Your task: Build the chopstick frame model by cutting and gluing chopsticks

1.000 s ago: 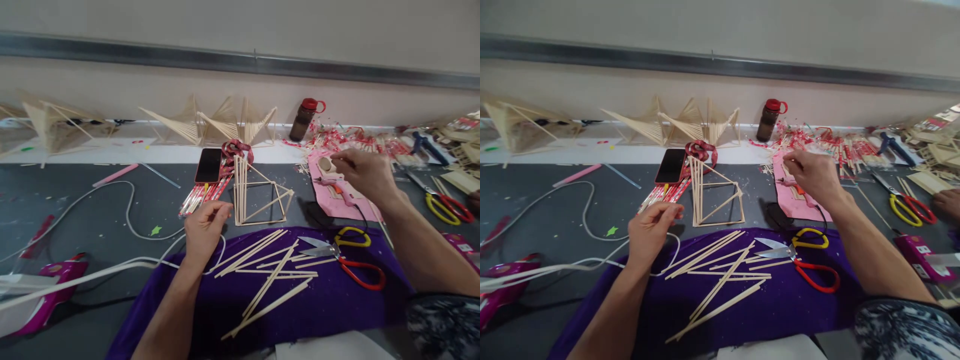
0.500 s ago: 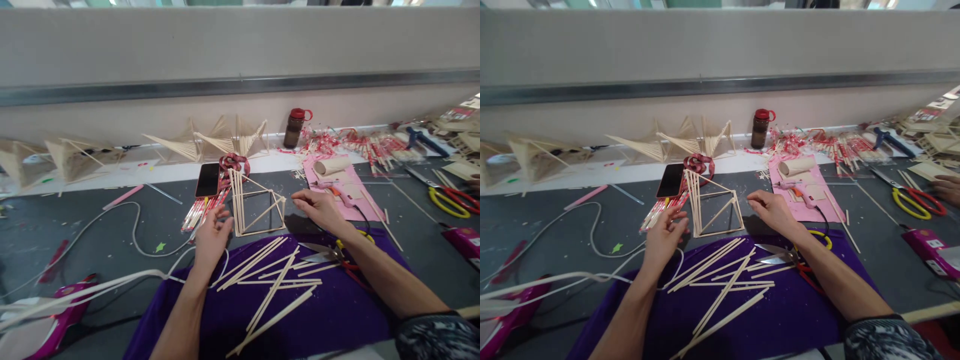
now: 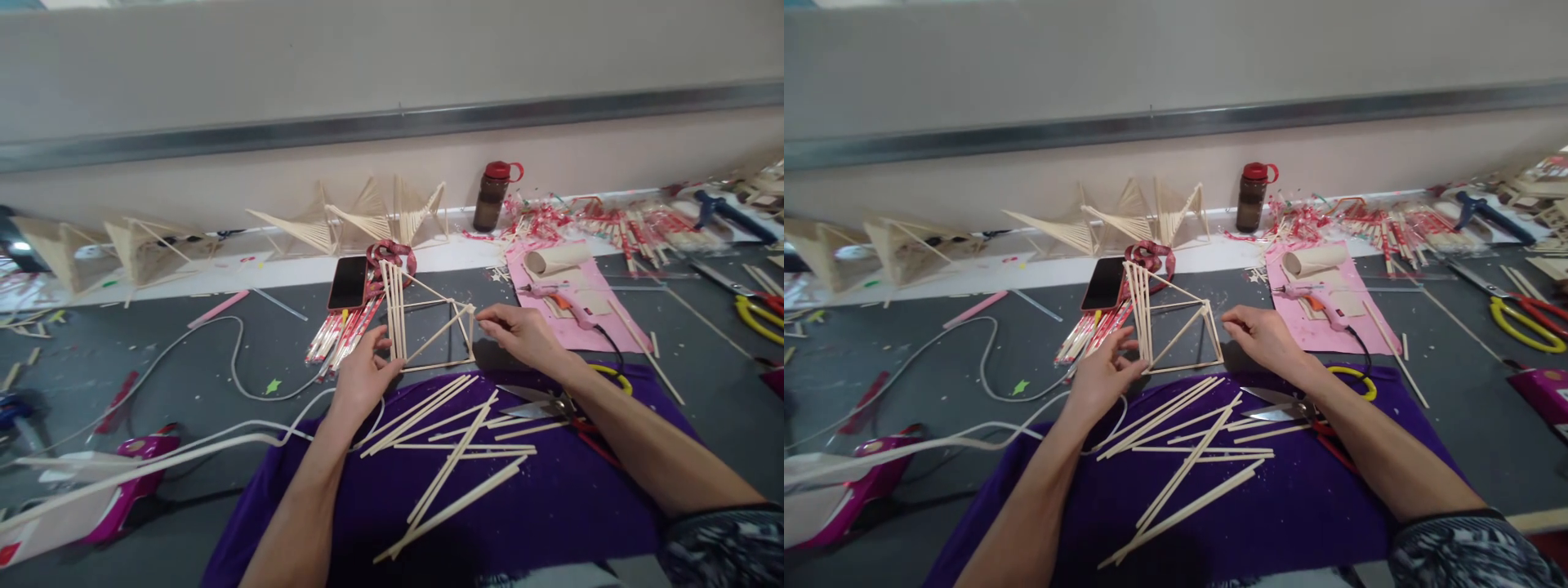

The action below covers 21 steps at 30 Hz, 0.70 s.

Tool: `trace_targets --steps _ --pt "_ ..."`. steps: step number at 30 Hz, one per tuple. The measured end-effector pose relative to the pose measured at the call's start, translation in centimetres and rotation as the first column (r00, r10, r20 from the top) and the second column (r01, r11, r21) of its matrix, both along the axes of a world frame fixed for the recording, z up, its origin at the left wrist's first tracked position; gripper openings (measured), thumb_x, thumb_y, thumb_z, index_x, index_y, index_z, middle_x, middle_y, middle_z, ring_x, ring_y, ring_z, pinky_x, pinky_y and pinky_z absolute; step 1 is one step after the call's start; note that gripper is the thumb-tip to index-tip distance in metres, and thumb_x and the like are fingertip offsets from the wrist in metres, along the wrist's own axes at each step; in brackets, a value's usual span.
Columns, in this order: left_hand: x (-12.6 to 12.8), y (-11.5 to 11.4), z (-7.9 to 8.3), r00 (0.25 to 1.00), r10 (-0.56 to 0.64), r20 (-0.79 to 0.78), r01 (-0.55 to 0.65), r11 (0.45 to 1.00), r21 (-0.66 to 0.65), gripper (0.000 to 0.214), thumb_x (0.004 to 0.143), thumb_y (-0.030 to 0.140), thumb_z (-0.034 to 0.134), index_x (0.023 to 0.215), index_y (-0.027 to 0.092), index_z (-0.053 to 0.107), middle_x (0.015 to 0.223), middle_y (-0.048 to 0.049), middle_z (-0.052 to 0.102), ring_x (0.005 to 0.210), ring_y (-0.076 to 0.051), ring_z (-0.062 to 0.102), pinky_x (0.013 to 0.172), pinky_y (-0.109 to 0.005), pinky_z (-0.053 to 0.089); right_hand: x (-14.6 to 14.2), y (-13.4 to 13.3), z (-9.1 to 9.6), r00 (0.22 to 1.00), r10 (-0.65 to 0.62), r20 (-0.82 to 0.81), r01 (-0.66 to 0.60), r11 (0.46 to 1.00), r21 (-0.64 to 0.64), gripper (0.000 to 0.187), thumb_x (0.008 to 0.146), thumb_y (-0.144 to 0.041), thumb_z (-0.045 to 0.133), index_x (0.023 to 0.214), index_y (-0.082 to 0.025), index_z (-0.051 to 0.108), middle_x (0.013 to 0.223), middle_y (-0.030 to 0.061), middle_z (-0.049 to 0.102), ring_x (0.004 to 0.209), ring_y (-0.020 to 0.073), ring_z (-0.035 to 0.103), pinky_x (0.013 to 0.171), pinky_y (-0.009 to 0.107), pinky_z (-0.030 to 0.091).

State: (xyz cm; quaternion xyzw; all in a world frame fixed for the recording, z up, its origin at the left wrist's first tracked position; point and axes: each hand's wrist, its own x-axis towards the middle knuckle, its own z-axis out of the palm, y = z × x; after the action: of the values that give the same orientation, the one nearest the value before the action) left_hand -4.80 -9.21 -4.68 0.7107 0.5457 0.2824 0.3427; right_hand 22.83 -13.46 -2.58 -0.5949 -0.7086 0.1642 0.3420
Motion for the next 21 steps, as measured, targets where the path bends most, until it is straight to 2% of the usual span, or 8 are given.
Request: trace_targets --steps 5,11,17,19,21 --pt "0.3 -0.4 0.5 0.993 -0.018 -0.119 0.026 0.997 0.068 0.058 0.068 0.03 0.065 0.121 0.022 0.045 0.098 -0.0036 0.063 0.055 -0.01 0.058 0.058 -0.026 0.046 0.3 0.1 -0.6 1.0 0.005 -0.001 -0.005 0.999 0.038 0.019 0.082 -0.025 0.048 0.089 -0.018 0.064 0.071 0.0015 0.065 0.052 0.0122 0.055 0.047 0.022 0.038" --pt "1.0 -0.5 0.5 0.979 -0.006 -0.202 0.023 0.997 0.079 0.056 0.067 0.027 0.064 0.12 0.017 0.046 0.093 -0.0036 0.062 0.055 -0.01 0.057 0.059 -0.026 0.045 0.6 0.3 -0.8 0.999 0.0 0.032 -0.002 0.998 0.063 0.018 0.082 -0.024 0.048 0.087 -0.018 0.064 0.065 0.0003 0.063 0.053 0.0121 0.054 0.047 0.022 0.036" --pt "1.1 -0.1 0.1 0.983 0.014 -0.185 0.005 0.995 0.103 0.06 0.066 0.03 0.066 0.12 0.017 0.045 0.092 -0.0028 0.062 0.053 -0.01 0.055 0.058 -0.026 0.044 0.9 0.3 -0.3 0.999 -0.032 0.037 0.03 0.998 0.062 0.017 0.08 -0.023 0.05 0.086 -0.018 0.065 0.064 -0.0004 0.062 0.051 0.0112 0.054 0.047 0.021 0.037" --pt "1.0 -0.3 0.6 0.987 0.043 -0.154 -0.023 0.991 0.134 0.06 0.065 0.03 0.067 0.119 0.016 0.046 0.093 -0.0037 0.062 0.052 -0.009 0.054 0.058 -0.025 0.045 1.3 0.2 0.3 0.998 -0.069 -0.007 0.07 0.994 0.079 0.017 0.08 -0.024 0.051 0.086 -0.018 0.066 0.064 -0.0006 0.062 0.05 0.0106 0.053 0.046 0.021 0.037" --pt "0.9 -0.9 1.6 0.99 0.086 -0.108 -0.058 0.968 0.242 0.052 0.068 0.03 0.066 0.115 0.015 0.049 0.094 -0.0045 0.061 0.058 -0.01 0.056 0.061 -0.026 0.046 1.6 0.0 1.1 0.99 -0.111 -0.09 0.121 0.986 0.115 0.017 0.08 -0.026 0.052 0.086 -0.019 0.066 0.062 -0.001 0.061 0.046 0.01 0.052 0.043 0.021 0.037"
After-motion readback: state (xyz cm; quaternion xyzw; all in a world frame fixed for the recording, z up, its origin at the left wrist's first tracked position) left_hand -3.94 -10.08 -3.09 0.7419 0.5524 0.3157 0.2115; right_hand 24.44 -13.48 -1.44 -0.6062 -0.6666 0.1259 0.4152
